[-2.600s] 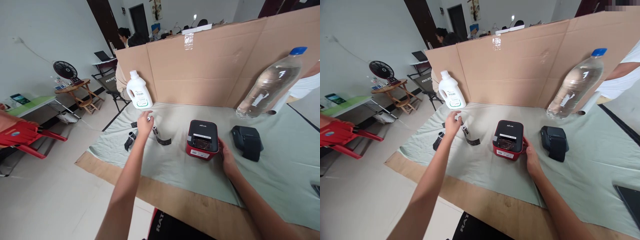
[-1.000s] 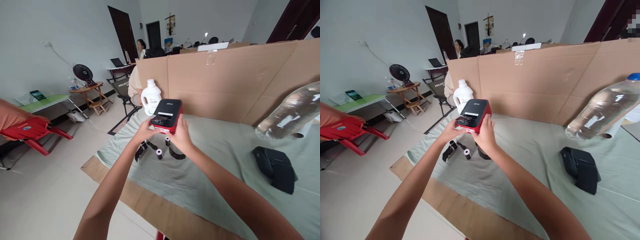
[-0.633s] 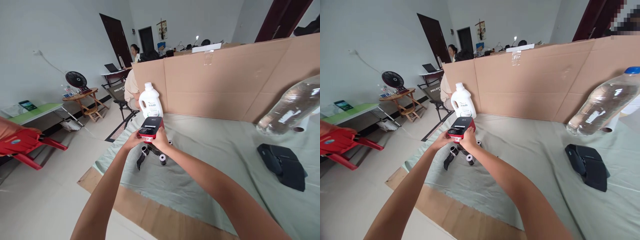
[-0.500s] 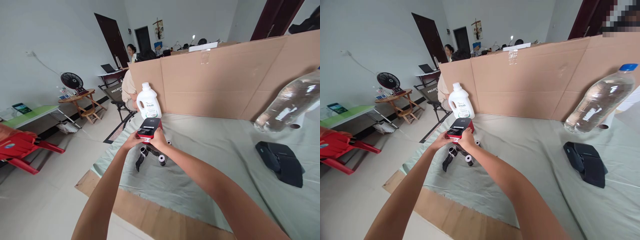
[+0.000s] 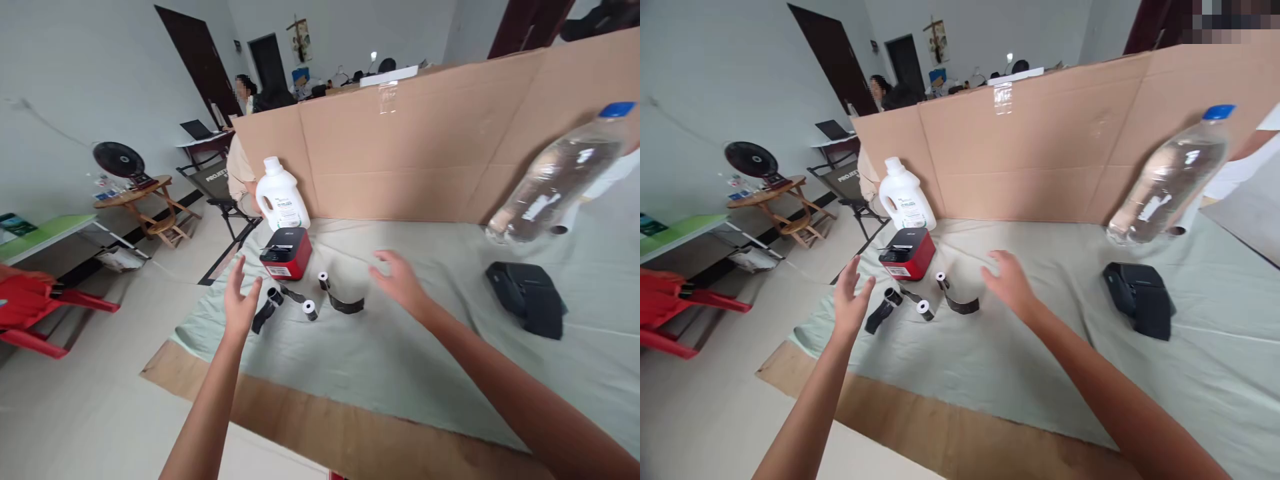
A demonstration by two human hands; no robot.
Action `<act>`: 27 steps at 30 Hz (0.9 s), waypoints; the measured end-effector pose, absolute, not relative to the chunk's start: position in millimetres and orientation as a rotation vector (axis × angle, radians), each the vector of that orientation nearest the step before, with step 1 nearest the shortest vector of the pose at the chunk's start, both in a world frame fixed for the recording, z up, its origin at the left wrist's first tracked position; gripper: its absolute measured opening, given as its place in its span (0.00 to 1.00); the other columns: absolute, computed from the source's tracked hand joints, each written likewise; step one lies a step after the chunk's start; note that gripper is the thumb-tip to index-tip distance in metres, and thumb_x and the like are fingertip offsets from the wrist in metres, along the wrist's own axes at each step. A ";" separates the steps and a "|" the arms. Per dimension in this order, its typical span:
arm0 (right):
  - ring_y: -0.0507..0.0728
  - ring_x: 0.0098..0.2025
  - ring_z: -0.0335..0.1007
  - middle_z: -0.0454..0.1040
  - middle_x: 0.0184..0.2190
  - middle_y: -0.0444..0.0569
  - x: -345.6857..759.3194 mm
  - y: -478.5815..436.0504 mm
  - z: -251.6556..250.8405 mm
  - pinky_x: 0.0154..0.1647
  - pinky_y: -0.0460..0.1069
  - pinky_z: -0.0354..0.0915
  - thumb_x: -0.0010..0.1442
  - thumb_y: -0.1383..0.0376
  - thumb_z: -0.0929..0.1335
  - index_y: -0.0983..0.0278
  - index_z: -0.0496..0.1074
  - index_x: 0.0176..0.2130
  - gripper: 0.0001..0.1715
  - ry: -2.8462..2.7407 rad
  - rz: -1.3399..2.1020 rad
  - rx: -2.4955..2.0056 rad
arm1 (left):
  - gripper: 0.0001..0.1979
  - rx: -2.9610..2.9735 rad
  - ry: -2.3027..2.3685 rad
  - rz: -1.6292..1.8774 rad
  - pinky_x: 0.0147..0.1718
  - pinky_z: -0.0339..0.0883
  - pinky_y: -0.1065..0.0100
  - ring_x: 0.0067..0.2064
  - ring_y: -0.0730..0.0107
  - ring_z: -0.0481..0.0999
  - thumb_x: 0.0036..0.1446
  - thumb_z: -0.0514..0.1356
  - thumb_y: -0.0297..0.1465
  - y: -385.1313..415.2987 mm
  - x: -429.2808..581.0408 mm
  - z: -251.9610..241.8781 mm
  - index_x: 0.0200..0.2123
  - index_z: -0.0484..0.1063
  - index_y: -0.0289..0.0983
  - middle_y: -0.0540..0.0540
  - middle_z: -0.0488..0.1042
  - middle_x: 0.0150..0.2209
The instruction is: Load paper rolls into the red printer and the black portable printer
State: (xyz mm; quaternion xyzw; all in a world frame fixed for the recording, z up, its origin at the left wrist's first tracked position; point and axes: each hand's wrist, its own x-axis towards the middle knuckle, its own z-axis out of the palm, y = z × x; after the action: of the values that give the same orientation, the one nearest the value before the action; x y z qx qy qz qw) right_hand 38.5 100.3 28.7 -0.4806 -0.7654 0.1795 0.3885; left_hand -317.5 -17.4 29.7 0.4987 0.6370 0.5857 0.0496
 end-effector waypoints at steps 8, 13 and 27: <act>0.82 0.61 0.64 0.67 0.58 0.79 285.5 74.0 14.3 0.55 0.68 0.63 0.53 0.44 0.74 0.75 0.55 0.69 0.59 -1.460 0.010 -2.312 | 0.13 2.134 1.328 1.623 0.62 0.69 0.54 0.62 0.60 0.75 0.68 0.57 0.27 -48.9 -106.3 29.3 0.53 0.73 0.43 0.44 0.79 0.55; 0.75 0.54 0.72 0.72 0.52 0.71 277.6 76.5 23.8 0.49 0.61 0.68 0.52 0.45 0.73 0.74 0.60 0.65 0.54 -1.530 0.242 -2.303 | 0.14 2.138 1.270 1.399 0.60 0.71 0.55 0.57 0.61 0.79 0.66 0.57 0.27 -14.7 -27.1 6.6 0.53 0.75 0.43 0.45 0.81 0.52; 0.77 0.51 0.69 0.73 0.47 0.73 126.6 -10.5 -11.2 0.51 0.65 0.66 0.57 0.44 0.71 0.81 0.59 0.67 0.55 -1.678 0.024 -1.825 | 0.29 1.967 1.464 0.789 0.75 0.32 0.43 0.75 0.59 0.56 0.74 0.38 0.37 4.1 -17.3 -28.2 0.68 0.66 0.36 0.41 0.65 0.69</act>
State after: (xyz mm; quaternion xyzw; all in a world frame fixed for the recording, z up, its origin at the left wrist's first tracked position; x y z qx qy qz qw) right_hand 126.6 -10.5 -11.2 -0.6962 -0.6400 0.0090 0.3250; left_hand -17.3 4.1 -28.2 0.7334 0.5457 0.2941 0.2791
